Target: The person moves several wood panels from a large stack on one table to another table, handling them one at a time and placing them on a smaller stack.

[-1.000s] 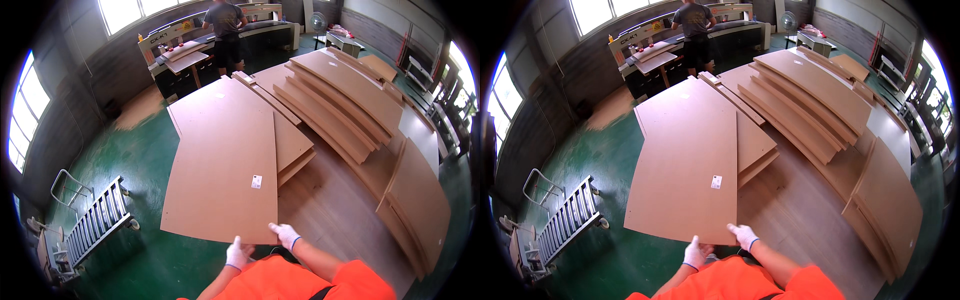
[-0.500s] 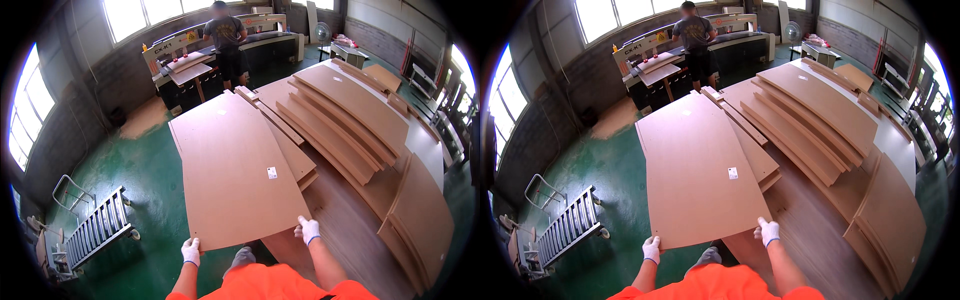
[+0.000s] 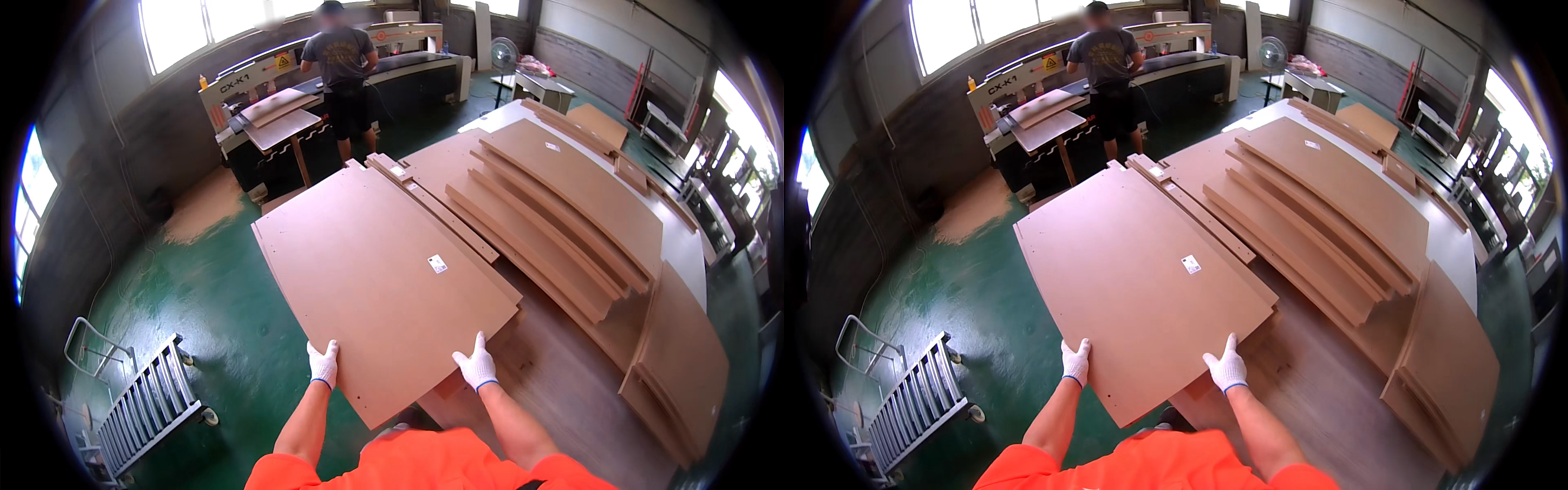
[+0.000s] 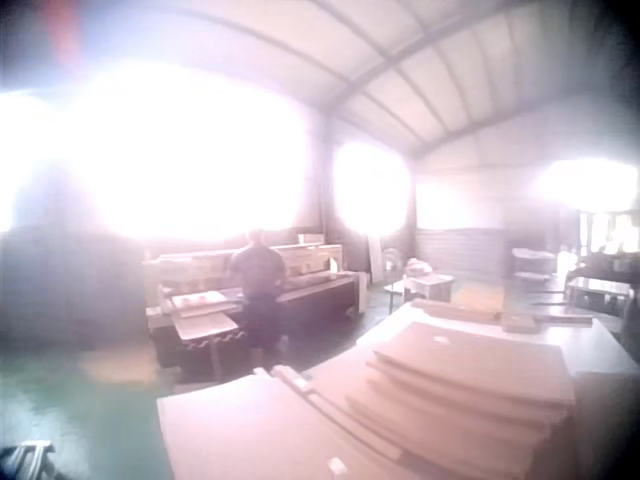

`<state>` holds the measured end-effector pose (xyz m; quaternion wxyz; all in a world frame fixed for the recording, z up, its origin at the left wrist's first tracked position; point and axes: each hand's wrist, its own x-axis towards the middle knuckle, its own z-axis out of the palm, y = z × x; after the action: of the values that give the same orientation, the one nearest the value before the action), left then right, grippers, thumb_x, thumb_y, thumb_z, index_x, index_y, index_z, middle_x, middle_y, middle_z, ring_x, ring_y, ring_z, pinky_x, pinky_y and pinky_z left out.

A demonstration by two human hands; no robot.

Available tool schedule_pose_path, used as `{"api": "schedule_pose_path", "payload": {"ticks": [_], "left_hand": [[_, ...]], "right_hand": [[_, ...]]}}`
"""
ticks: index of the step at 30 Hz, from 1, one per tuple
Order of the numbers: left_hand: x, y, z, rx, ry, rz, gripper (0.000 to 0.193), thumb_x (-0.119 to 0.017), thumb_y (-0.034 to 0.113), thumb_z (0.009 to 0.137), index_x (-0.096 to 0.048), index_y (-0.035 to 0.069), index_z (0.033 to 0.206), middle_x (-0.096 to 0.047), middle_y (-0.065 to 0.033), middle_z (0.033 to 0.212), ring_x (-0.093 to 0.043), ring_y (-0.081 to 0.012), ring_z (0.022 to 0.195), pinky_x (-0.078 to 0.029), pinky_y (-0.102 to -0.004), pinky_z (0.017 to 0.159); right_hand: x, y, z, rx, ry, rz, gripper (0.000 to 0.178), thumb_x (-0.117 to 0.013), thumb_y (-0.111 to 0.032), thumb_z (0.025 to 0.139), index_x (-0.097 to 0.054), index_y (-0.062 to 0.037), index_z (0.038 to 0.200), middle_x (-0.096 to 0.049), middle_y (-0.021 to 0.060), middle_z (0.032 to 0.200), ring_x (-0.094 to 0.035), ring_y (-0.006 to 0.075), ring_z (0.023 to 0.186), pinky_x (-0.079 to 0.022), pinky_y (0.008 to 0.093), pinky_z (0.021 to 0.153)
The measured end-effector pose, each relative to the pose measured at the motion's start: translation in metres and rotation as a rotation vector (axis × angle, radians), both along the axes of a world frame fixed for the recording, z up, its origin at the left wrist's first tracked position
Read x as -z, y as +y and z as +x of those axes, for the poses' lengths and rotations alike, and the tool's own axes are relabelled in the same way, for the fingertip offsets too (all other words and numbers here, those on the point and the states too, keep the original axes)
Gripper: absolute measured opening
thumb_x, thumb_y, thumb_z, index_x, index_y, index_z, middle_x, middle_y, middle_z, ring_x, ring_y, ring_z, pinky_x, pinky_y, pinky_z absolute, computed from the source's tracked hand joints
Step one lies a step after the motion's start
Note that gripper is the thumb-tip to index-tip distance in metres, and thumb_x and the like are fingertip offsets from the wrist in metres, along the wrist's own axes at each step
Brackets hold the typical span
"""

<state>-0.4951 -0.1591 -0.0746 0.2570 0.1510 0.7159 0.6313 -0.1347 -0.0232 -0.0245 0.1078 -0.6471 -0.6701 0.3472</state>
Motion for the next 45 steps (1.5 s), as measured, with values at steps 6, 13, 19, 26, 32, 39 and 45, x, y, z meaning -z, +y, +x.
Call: {"api": "schedule_pose_path", "payload": {"ticks": [6,13,19,26,32,39,45], "left_hand": [[0.005,0.021,0.003,0.039,0.021,-0.030,0.073,-0.072,0.017,0.092,-0.030,-0.004,0.149,-0.054,-0.0192,0.137,-0.055,-0.0281,0.121,-0.043,-0.0379,0.106],[0.002,0.026,0.000,0.021,0.027,-0.042,0.072,-0.071,0.016,0.093,-0.031,-0.003,0.149,-0.054,-0.0180,0.138,-0.055,-0.0272,0.122,-0.043,-0.0378,0.106],[-0.001,0.039,-0.008,-0.006,0.004,0.003,0.072,-0.066,0.022,0.098,-0.028,-0.007,0.152,-0.051,-0.0201,0.143,-0.053,-0.0278,0.126,-0.042,-0.0377,0.108],[0.038,0.038,-0.046,0.061,-0.056,0.027,0.070,-0.061,0.028,0.101,-0.027,-0.009,0.150,-0.051,-0.0223,0.141,-0.059,-0.0281,0.117,-0.051,-0.0381,0.100],[-0.026,0.038,0.049,-0.033,0.884,-0.472,0.060,-0.060,0.024,0.099,-0.039,-0.005,0.147,-0.042,-0.0240,0.149,-0.043,-0.0349,0.137,-0.039,-0.0458,0.112],[-0.071,0.040,0.245,0.556,0.768,0.043,0.053,-0.060,0.006,0.096,-0.042,0.000,0.145,-0.046,-0.0222,0.145,-0.047,-0.0363,0.133,-0.037,-0.0442,0.113],[-0.067,0.051,0.432,0.993,0.378,0.126,0.046,-0.056,0.002,0.098,-0.045,-0.002,0.142,-0.052,-0.0141,0.138,-0.049,-0.0266,0.131,-0.039,-0.0391,0.111]], "right_hand": [[0.028,0.032,0.010,-0.016,-0.027,0.182,0.102,-0.072,-0.047,0.085,-0.016,-0.0038,0.158,-0.063,0.0356,0.118,-0.064,0.0473,0.107,-0.051,0.0511,0.093],[0.005,0.013,-0.006,-0.003,-0.115,0.012,0.097,-0.062,-0.054,0.090,-0.012,-0.0105,0.160,-0.068,0.0345,0.101,-0.068,0.0468,0.094,-0.053,0.0533,0.084],[-0.001,-0.022,-0.010,-0.087,-0.015,-0.029,0.094,-0.062,-0.049,0.090,-0.013,-0.0092,0.160,-0.068,0.0325,0.104,-0.067,0.0468,0.095,-0.053,0.0523,0.085],[0.004,-0.022,-0.011,-0.014,0.217,0.024,0.080,-0.064,-0.043,0.090,-0.034,-0.0022,0.151,-0.071,0.0230,0.105,-0.068,0.0392,0.097,-0.053,0.0487,0.083],[0.086,-0.065,0.183,0.632,0.308,0.250,0.056,-0.066,-0.043,0.091,-0.061,-0.0009,0.128,-0.072,0.0188,0.104,-0.068,0.0381,0.096,-0.054,0.0482,0.082],[0.001,-0.033,0.396,0.802,-0.507,0.747,0.054,-0.071,-0.046,0.084,-0.061,-0.0046,0.117,-0.062,0.0183,0.115,-0.059,0.0396,0.109,-0.047,0.0517,0.093],[-0.029,0.047,0.513,0.820,-0.582,0.736,0.053,-0.071,-0.043,0.079,-0.059,-0.0029,0.111,-0.053,0.0191,0.118,-0.047,0.0363,0.117,-0.035,0.0543,0.100]]}}
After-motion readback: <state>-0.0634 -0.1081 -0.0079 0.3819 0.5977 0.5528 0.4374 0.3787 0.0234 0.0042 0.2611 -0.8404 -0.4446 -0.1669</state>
